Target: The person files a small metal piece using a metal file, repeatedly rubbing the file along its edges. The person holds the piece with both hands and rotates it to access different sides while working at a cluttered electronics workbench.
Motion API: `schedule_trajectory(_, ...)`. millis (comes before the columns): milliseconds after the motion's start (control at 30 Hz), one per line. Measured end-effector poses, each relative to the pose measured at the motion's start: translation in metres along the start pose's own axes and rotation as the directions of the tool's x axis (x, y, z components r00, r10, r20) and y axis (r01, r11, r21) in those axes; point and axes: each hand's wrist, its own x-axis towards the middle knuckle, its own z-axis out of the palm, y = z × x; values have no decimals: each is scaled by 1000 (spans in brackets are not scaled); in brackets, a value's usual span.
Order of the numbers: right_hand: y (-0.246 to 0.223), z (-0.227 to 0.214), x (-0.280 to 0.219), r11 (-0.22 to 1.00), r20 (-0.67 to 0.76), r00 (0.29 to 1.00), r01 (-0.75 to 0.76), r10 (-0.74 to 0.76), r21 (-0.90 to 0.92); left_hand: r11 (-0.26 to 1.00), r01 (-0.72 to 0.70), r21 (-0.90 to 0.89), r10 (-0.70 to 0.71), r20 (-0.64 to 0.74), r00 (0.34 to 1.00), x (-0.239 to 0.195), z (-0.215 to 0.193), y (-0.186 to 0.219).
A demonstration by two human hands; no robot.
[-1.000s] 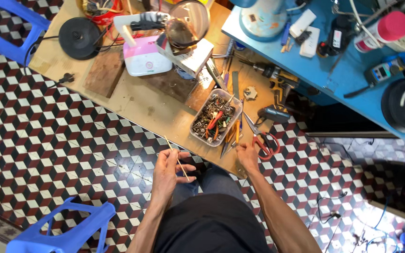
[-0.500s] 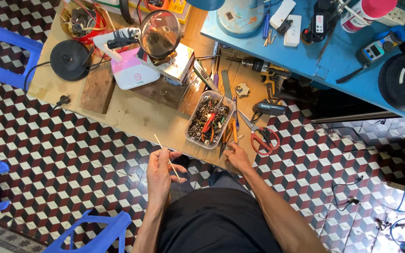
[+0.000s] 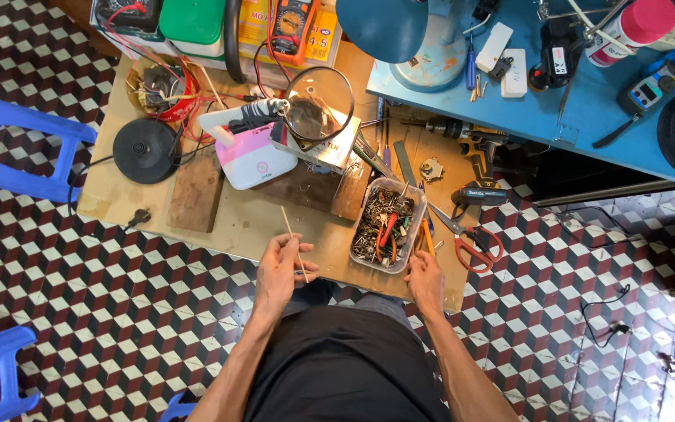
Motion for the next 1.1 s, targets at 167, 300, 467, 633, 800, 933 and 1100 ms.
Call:
schedule_trajectory(167,-56,17,-38,960,-240,929,266,-280,-91,998,6,67,-16,147,989,27,-12,-6)
schedule_trajectory(300,-115,36,-13,738,-198,720,592,-665,-325,1000,13,8,-15,287,958,33,-11,0)
schedule_trajectory(467,-183,80,95,603,83,737,606,-670,-518,989,146,-8,-136,318,938,28,-6,25)
schedule_trajectory(633,-203,127,166,608,295,832,547,-470,-575,970,237,-55,-207,325,923,27,-11,47)
schedule_trajectory(800,-213,114,172,584,363,788,613,-497,-532,956,271,-117,-220,326,919,32,-11,65)
schedule_trajectory(933,-217,87,166,560,272,810,564,-520,-607,968,243,-58,-210,336,918,33,-12,64)
schedule_trajectory(1100,-225,40,126,632,107,746,623,-657,-461,967,237,-94,-183,388,903,35,1,54)
